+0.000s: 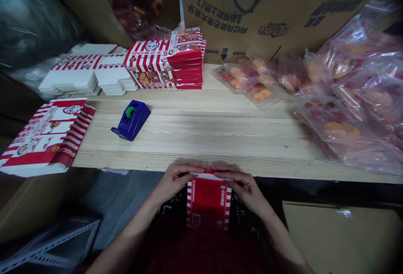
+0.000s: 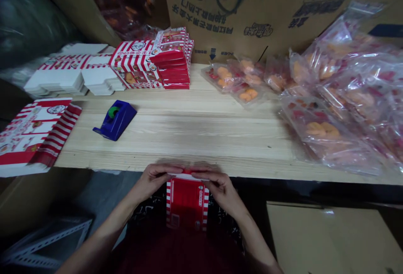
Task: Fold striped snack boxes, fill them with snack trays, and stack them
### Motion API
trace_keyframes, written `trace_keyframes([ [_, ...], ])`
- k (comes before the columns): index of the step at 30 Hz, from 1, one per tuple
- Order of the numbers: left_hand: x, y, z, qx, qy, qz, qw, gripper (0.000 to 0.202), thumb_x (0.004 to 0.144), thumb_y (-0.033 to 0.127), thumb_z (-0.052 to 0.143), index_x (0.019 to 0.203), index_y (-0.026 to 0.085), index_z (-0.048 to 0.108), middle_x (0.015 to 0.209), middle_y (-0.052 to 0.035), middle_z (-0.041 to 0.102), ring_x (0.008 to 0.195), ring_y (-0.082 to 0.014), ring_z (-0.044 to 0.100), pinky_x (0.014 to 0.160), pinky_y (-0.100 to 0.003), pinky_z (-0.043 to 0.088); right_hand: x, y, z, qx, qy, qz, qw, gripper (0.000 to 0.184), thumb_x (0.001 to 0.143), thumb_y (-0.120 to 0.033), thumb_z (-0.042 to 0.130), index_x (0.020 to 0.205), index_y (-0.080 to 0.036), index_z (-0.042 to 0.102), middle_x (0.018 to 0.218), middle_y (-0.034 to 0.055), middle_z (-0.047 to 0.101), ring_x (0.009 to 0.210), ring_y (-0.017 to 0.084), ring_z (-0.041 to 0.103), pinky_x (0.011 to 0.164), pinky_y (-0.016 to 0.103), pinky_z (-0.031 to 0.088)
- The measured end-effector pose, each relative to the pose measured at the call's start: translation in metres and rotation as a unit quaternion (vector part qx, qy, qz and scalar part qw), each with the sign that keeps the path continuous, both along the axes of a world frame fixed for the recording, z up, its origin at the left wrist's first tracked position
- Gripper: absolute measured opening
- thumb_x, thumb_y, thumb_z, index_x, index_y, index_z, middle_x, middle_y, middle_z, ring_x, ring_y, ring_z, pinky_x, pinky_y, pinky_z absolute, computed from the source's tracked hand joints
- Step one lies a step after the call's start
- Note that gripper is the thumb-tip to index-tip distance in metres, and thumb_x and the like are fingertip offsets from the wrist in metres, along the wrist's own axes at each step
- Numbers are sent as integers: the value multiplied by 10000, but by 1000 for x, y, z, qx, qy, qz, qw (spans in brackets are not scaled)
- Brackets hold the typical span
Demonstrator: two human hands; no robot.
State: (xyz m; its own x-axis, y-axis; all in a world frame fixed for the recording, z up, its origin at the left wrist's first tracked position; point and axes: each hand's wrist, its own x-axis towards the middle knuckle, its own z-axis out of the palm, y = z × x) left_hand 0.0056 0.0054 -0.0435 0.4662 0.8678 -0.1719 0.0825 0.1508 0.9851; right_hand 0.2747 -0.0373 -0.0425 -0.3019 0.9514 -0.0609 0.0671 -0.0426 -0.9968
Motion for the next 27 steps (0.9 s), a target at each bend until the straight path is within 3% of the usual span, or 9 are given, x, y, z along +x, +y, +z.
trace_keyframes([
  [4, -8, 7, 17, -17, 1, -103, 995, 259, 931, 368, 725, 1174, 304, 791, 1294, -70, 753, 1212, -272, 701, 1060, -465, 536, 9, 4, 15, -20, -15, 54, 998, 249, 987, -377, 663, 1213, -383, 767, 1315, 49, 746, 1259, 255, 664, 1110, 505, 495],
  [7, -7, 13, 29, -16, 5, -117, 993, 232, 977, 376, 667, 1149, 291, 797, 1265, -67, 767, 1172, -254, 720, 1032, -440, 552, 11, 12, 28, -32, -15, 57, 998, 174, 977, -398, 671, 1054, -354, 821, 1205, 50, 782, 1116, 241, 723, 1012, 469, 559],
  [9, -4, 17, 33, -11, 20, -123, 992, 264, 969, 350, 684, 1217, 305, 766, 1304, -56, 750, 1191, -247, 710, 1042, -436, 548, 10, 18, 30, -43, -16, 58, 997, 156, 947, -401, 710, 1048, -350, 817, 1200, 47, 781, 1113, 247, 724, 1010, 479, 558],
  [12, 0, 26, 32, 30, 54, -141, 988, 366, 963, 336, 696, 1329, 332, 699, 1353, -46, 724, 1230, -247, 689, 1071, -444, 532, 9, 28, 25, -64, -9, 77, 995, 254, 919, -400, 742, 1168, -366, 779, 1253, 40, 768, 1218, 268, 686, 1078, 522, 516],
  [15, 1, 33, 27, 83, 71, -150, 983, 320, 997, 334, 645, 1309, 327, 718, 1297, -39, 754, 1201, -238, 703, 1084, -431, 521, 8, 34, 19, -83, 7, 83, 993, 254, 940, -408, 709, 1181, -362, 776, 1172, 25, 799, 1155, 257, 718, 1070, 520, 525],
  [20, 3, 34, 22, 48, 42, -147, 987, 312, 1010, 328, 623, 1306, 317, 721, 1263, -44, 769, 1135, -228, 733, 1020, -398, 560, 6, 36, 14, -107, 11, 46, 993, 199, 913, -425, 734, 1083, -355, 810, 1014, 11, 825, 989, 236, 752, 982, 482, 567],
  [24, 3, 29, 24, 39, 32, -125, 991, 246, 981, 327, 669, 1201, 308, 778, 1176, -39, 802, 1078, -215, 753, 1020, -399, 566, -2, 28, 15, -173, 64, 5, 983, 151, 837, -412, 817, 965, -331, 822, 1005, 14, 825, 955, 232, 755, 968, 472, 562],
  [27, 1, 25, 26, 47, 44, -115, 991, 232, 970, 329, 683, 1173, 298, 791, 1143, -42, 811, 1056, -217, 761, 995, -391, 581, -12, 15, 15, -224, 109, -19, 968, 210, 847, -427, 813, 1031, -326, 815, 1051, 26, 825, 991, 246, 758, 996, 480, 548],
])
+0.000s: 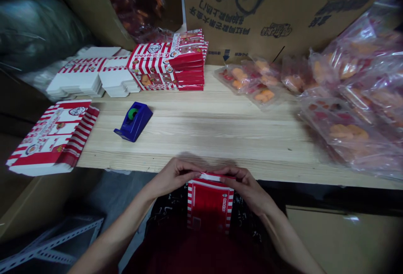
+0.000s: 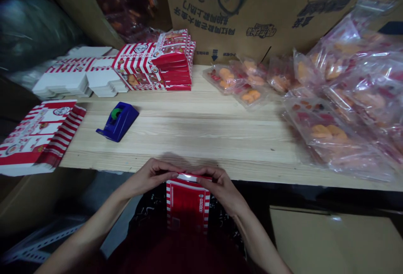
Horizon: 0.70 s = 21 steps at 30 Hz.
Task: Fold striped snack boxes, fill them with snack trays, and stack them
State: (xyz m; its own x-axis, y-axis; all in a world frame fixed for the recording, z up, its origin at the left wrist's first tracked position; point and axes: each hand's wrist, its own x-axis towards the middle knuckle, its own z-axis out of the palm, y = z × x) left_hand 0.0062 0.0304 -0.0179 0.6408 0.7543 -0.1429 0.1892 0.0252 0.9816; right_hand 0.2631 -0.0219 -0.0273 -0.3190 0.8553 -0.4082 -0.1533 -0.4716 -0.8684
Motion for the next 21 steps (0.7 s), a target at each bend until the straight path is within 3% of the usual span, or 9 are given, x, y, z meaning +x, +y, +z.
trace_keyframes([
  [6, -9, -6, 1, 22, 31, 20, 999, 228, 965, 337, 689, 1165, 306, 794, 1143, -42, 810, 1049, -217, 769, 961, -362, 591, -7, -19, 6, 41, -1, 22, 999, 300, 1002, -472, 619, 1271, -400, 731, 1265, 15, 771, 1193, 256, 702, 1149, 531, 448],
  [12, -17, 3, 11, 13, 14, -77, 997, 325, 994, 325, 648, 1313, 332, 709, 1292, -41, 751, 1158, -214, 730, 1033, -374, 555, -2, -15, 9, 83, -51, 44, 994, 315, 1007, -477, 608, 1299, -417, 709, 1310, 10, 752, 1246, 278, 675, 1153, 547, 452],
  [15, -18, 5, 12, 12, -3, -74, 997, 312, 974, 315, 679, 1282, 320, 732, 1271, -44, 761, 1164, -219, 729, 1048, -380, 547, -3, -13, 8, 105, -82, 57, 989, 333, 1015, -472, 593, 1322, -398, 699, 1329, 17, 743, 1256, 281, 668, 1160, 536, 449],
  [21, -15, 7, 15, -25, 5, -71, 997, 252, 958, 302, 682, 1185, 275, 788, 1117, -59, 818, 969, -208, 777, 869, -326, 601, 0, -14, 13, 150, -139, 85, 975, 343, 1021, -445, 590, 1351, -406, 675, 1324, 10, 745, 1198, 270, 694, 1126, 542, 489],
])
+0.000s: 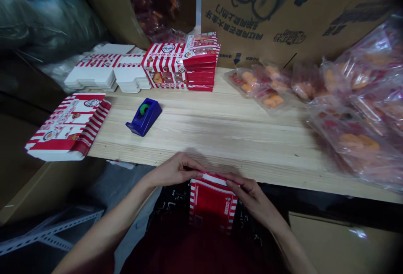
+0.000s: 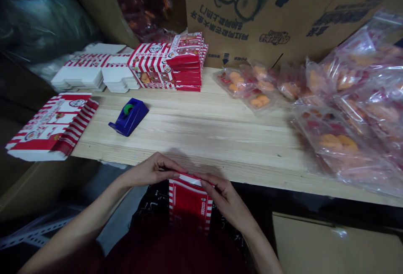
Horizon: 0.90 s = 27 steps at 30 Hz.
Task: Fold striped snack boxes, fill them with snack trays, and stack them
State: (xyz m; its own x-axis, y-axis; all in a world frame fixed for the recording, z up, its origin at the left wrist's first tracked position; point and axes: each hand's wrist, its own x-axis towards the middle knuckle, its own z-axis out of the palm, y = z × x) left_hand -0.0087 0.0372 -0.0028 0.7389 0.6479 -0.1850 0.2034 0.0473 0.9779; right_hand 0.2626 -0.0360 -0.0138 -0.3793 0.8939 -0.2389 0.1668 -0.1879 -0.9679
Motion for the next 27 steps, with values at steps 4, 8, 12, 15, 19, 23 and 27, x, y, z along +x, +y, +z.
trace_keyframes([
  [4, -1, 5, 6, 16, 27, -12, 999, 233, 939, 303, 694, 1137, 265, 809, 1058, -55, 830, 917, -199, 780, 828, -300, 603, -1, 8, 7, -11, 2, 5, 1000, 321, 971, -455, 661, 1273, -377, 734, 1220, 21, 792, 1124, 274, 731, 1107, 567, 508],
  [8, -4, 3, 6, 56, 38, -16, 998, 269, 954, 299, 676, 1203, 304, 778, 1100, -32, 822, 951, -197, 784, 870, -310, 605, -3, 14, 9, -47, 25, 17, 998, 299, 957, -462, 672, 1232, -379, 752, 1196, 12, 801, 1141, 273, 736, 1100, 564, 516],
  [12, -6, -10, 7, 95, 50, 23, 994, 269, 971, 299, 665, 1219, 314, 767, 1157, -28, 803, 1031, -203, 777, 934, -317, 590, -4, 9, 7, -10, -4, 21, 1000, 319, 999, -458, 621, 1285, -362, 726, 1288, 25, 763, 1236, 280, 692, 1144, 556, 475],
  [15, -7, -21, 6, 110, 61, 57, 990, 262, 979, 294, 654, 1213, 327, 769, 1173, -23, 798, 1061, -204, 771, 963, -330, 588, -2, 1, 6, 17, -14, 31, 999, 333, 1034, -438, 571, 1345, -387, 678, 1335, 15, 739, 1260, 267, 677, 1155, 551, 466],
  [19, -9, -26, 6, 113, 49, 65, 990, 269, 976, 284, 658, 1217, 342, 765, 1180, -24, 795, 1076, -202, 767, 970, -334, 590, 7, 4, 13, 23, -13, 82, 996, 362, 1071, -384, 495, 1411, -410, 615, 1431, 0, 675, 1359, 259, 606, 1205, 559, 407],
  [23, -14, -18, 8, 97, 36, 35, 994, 267, 978, 289, 656, 1221, 310, 765, 1174, -48, 793, 1049, -205, 775, 924, -319, 604, 13, 22, 21, -1, 12, 160, 987, 357, 1041, -383, 557, 1389, -407, 635, 1368, -5, 719, 1290, 262, 659, 1153, 553, 473],
  [27, -21, -14, 9, 97, 48, 30, 994, 281, 983, 264, 638, 1232, 317, 759, 1178, -40, 792, 1037, -203, 778, 909, -314, 615, 4, 28, 21, -25, 14, 131, 991, 317, 1023, -406, 585, 1322, -399, 691, 1281, 1, 766, 1223, 257, 700, 1096, 537, 530],
])
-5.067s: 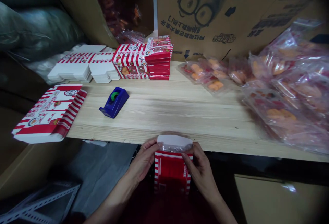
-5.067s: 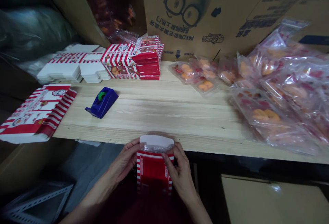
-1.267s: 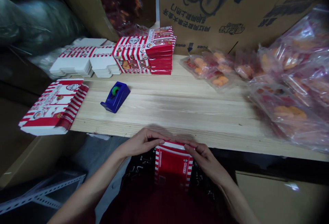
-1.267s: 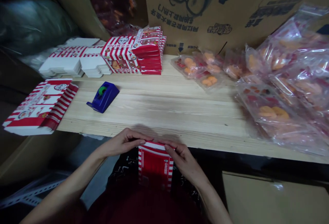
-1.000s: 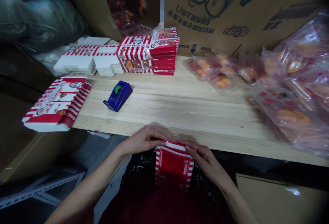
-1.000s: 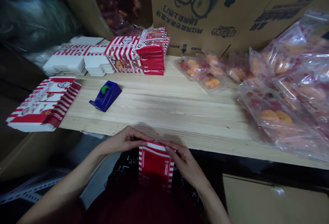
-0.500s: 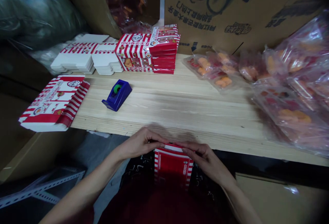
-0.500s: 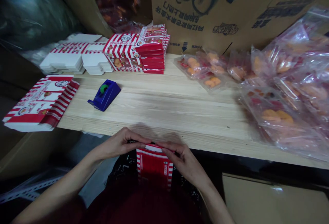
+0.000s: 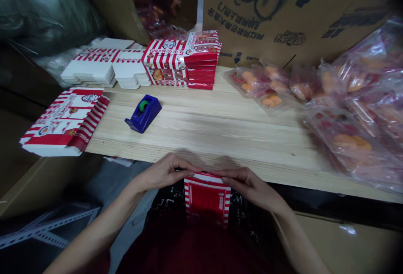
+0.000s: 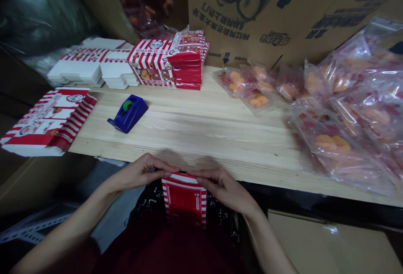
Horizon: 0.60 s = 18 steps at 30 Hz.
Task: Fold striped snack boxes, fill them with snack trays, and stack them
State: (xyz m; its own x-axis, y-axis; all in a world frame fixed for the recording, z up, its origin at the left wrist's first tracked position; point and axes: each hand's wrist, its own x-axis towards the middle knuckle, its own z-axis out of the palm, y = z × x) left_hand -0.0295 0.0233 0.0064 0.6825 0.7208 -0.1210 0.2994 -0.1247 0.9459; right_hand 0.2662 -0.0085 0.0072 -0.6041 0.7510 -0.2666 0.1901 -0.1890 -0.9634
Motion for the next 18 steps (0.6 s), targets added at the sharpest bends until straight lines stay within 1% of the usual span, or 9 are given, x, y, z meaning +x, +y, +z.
trace_keyframes([
  [3, -4, -7, -1, 20, 3, 6, 1000, 316, 1002, 261, 610, 1288, 329, 727, 1226, -43, 775, 1093, -205, 763, 988, -339, 593, -7, -11, -5, 47, -34, -60, 997, 318, 1040, -399, 556, 1330, -404, 687, 1320, 5, 745, 1269, 274, 669, 1147, 581, 471],
  [6, -1, -19, -3, 52, 0, -5, 999, 427, 992, 280, 637, 1417, 327, 626, 1394, -68, 682, 1265, -239, 678, 1095, -412, 538, -5, -27, -10, 100, -67, -86, 989, 361, 1067, -367, 504, 1404, -411, 625, 1397, 9, 699, 1319, 281, 634, 1172, 598, 441],
  [8, 3, -27, -7, 63, -9, 5, 998, 463, 994, 283, 641, 1450, 341, 589, 1449, -61, 641, 1324, -243, 635, 1128, -433, 513, 0, -36, -13, 125, -82, -86, 985, 389, 1083, -342, 466, 1446, -421, 582, 1450, 7, 660, 1349, 269, 612, 1185, 583, 435],
  [11, 11, -33, -15, 55, -35, 35, 997, 411, 1020, 256, 595, 1416, 361, 619, 1436, -32, 656, 1326, -217, 633, 1134, -404, 512, 8, -45, -16, 152, -103, -59, 981, 455, 1056, -347, 539, 1503, -424, 513, 1516, 15, 603, 1393, 280, 573, 1196, 571, 432],
  [13, 14, -33, -20, 54, -46, 36, 997, 412, 1026, 237, 579, 1414, 369, 619, 1448, -19, 648, 1341, -207, 620, 1150, -397, 500, 11, -47, -17, 165, -121, -43, 978, 524, 1037, -346, 582, 1541, -422, 458, 1549, 22, 569, 1422, 290, 544, 1200, 568, 430],
  [14, 14, -33, -22, 56, -49, 34, 997, 417, 1029, 228, 569, 1418, 370, 615, 1456, -16, 642, 1349, -205, 614, 1159, -399, 493, 12, -48, -18, 171, -126, -40, 976, 538, 1040, -336, 576, 1553, -418, 437, 1562, 23, 554, 1435, 289, 529, 1206, 566, 423],
  [16, 12, -31, -24, 65, -53, 22, 996, 420, 1035, 214, 549, 1419, 369, 615, 1461, -20, 639, 1350, -205, 613, 1165, -409, 488, 12, -48, -20, 182, -124, -38, 975, 514, 1062, -303, 520, 1557, -412, 434, 1588, 18, 523, 1460, 280, 499, 1223, 566, 400],
  [18, 10, -28, -27, 71, -55, 16, 996, 412, 1037, 207, 536, 1407, 364, 630, 1446, -28, 652, 1332, -206, 628, 1149, -411, 503, 10, -48, -24, 187, -110, -41, 975, 485, 1071, -273, 482, 1537, -407, 471, 1594, 10, 515, 1471, 272, 483, 1233, 568, 386],
])
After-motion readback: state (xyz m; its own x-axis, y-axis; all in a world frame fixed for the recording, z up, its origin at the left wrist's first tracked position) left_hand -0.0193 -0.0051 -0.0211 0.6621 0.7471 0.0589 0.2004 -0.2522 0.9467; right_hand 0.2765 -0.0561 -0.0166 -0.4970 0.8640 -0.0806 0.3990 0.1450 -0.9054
